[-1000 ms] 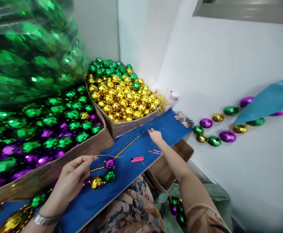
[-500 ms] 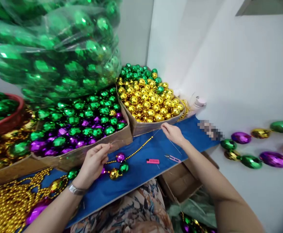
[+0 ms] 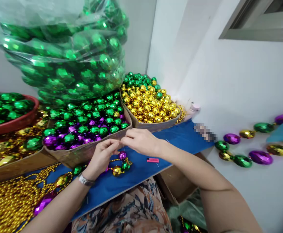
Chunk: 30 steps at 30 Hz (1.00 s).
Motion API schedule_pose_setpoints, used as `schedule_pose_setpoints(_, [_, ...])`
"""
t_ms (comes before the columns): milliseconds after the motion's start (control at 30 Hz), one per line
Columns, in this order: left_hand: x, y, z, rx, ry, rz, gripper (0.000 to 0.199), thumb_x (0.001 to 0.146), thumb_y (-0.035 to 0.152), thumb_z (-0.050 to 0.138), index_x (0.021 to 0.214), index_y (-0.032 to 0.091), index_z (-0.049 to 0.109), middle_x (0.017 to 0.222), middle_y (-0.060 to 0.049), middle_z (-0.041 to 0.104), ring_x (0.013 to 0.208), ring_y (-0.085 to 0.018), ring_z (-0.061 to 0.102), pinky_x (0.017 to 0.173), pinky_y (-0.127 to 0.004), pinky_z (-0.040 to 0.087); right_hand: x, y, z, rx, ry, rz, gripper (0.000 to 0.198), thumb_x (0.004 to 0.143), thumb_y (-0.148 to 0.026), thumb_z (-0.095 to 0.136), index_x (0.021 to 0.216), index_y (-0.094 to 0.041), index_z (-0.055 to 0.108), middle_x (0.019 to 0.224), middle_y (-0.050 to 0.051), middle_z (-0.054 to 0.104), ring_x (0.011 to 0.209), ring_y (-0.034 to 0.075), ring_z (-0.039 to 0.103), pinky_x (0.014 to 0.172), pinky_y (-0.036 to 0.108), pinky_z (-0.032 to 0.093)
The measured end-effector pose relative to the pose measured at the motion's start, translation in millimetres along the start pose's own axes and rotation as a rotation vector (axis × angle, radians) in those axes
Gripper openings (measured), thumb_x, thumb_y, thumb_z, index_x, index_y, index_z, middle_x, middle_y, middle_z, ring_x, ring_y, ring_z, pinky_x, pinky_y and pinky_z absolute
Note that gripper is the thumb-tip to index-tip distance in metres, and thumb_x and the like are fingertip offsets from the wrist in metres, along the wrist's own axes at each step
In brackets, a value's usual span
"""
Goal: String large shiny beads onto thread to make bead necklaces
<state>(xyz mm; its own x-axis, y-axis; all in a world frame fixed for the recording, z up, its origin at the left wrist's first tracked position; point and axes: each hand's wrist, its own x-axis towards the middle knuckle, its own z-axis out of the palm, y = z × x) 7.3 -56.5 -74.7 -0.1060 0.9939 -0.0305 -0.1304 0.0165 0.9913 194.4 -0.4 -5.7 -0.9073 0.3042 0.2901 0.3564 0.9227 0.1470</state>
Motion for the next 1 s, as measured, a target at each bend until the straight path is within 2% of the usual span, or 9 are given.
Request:
schedule_pose_setpoints(167, [-5.1,3.2,-3.8,0.192,-0.123,0.085,0.024,0.08,0.038,0.066,0.073,0.016,0.069,0.056,0.004,0.048,0.052,-0.008,0.033,0.05,-0.022,0.025,23.5,-4.5,3.2,-0.053,-0.151,-0.014,0.013,0.096,-0.02,0.048,0.096,-0.017,0.061,0.088,0.006,0.061,0.08,0.018,0.056,0.064,0.029,0.038])
schedule_pose_setpoints(400, [-6.0,14.8,-4.2,0.425,-0.252,0.2,0.024,0.082,0.038,0.064,0.077,0.015,0.071,0.071,-0.002,0.062,0.063,-0.013,0.049,0.06,-0.024,0.037,24.9,3.9,2.1,0.022,-0.194,0.055,0.013,0.094,-0.019,0.051,0.091,-0.016,0.064,0.087,0.007,0.063,0.077,0.016,0.058,0.062,0.027,0.038])
schedule_pose_setpoints(467, [-3.2,19.6,-6.3,0.501,-0.193,0.265,0.025,0.083,0.037,0.062,0.076,0.016,0.071,0.069,-0.003,0.062,0.062,-0.014,0.05,0.058,-0.024,0.037,13.5,11.8,-1.6,0.211,-0.214,0.102,0.015,0.092,-0.02,0.054,0.084,-0.015,0.065,0.08,0.004,0.063,0.071,0.014,0.058,0.061,0.025,0.039])
schedule_pose_setpoints(533, [0.2,25.4,-8.0,0.593,-0.175,0.367,0.022,0.084,0.035,0.061,0.075,0.017,0.07,0.069,-0.002,0.061,0.062,-0.014,0.051,0.058,-0.024,0.036,0.4,17.1,-3.6,0.594,-0.211,0.113,0.02,0.094,-0.027,0.052,0.084,-0.016,0.065,0.077,0.001,0.064,0.067,0.011,0.058,0.061,0.024,0.043])
schedule_pose_setpoints(600, [4.1,31.9,-6.6,0.715,-0.212,0.491,0.02,0.085,0.032,0.06,0.075,0.018,0.07,0.069,-0.002,0.059,0.063,-0.014,0.052,0.06,-0.024,0.036,-8.4,16.0,-3.2,1.029,-0.051,0.159,0.027,0.096,-0.037,0.047,0.086,-0.018,0.063,0.088,0.001,0.066,0.072,0.01,0.06,0.065,0.024,0.049])
schedule_pose_setpoints(700, [12.6,43.1,3.0,0.844,-0.238,0.61,0.021,0.087,0.029,0.056,0.074,0.018,0.069,0.068,-0.002,0.058,0.063,-0.013,0.051,0.061,-0.025,0.035,-5.0,6.1,-5.0,1.393,0.399,0.339,0.034,0.096,-0.049,0.043,0.085,-0.02,0.057,0.112,0.005,0.065,0.093,0.013,0.064,0.077,0.031,0.054])
schedule_pose_setpoints(767, [20.9,52.7,12.1,0.863,-0.206,0.638,0.022,0.087,0.029,0.057,0.073,0.017,0.068,0.068,-0.002,0.059,0.061,-0.013,0.05,0.059,-0.026,0.034,6.5,2.7,-13.9,1.445,0.588,0.414,0.037,0.095,-0.054,0.041,0.087,-0.021,0.056,0.115,0.005,0.065,0.102,0.016,0.064,0.08,0.035,0.056])
schedule_pose_setpoints(900, [39.7,79.4,28.6,0.856,-0.174,0.665,0.02,0.083,0.025,0.06,0.068,0.014,0.068,0.064,-0.002,0.062,0.058,-0.011,0.049,0.058,-0.027,0.035,34.3,17.8,-52.2,1.373,0.759,0.51,0.044,0.094,-0.058,0.038,0.086,-0.021,0.06,0.092,0.0,0.068,0.091,0.012,0.068,0.066,0.024,0.056])
schedule_pose_setpoints(1000, [49.3,103.2,39.2,0.826,-0.154,0.695,0.019,0.081,0.021,0.061,0.066,0.012,0.068,0.058,0.0,0.06,0.055,-0.009,0.048,0.061,-0.027,0.038,52.2,34.5,-90.6,1.397,0.821,0.494,0.054,0.093,-0.052,0.03,0.072,-0.016,0.063,0.076,-0.006,0.065,0.087,0.009,0.068,0.055,0.014,0.042])
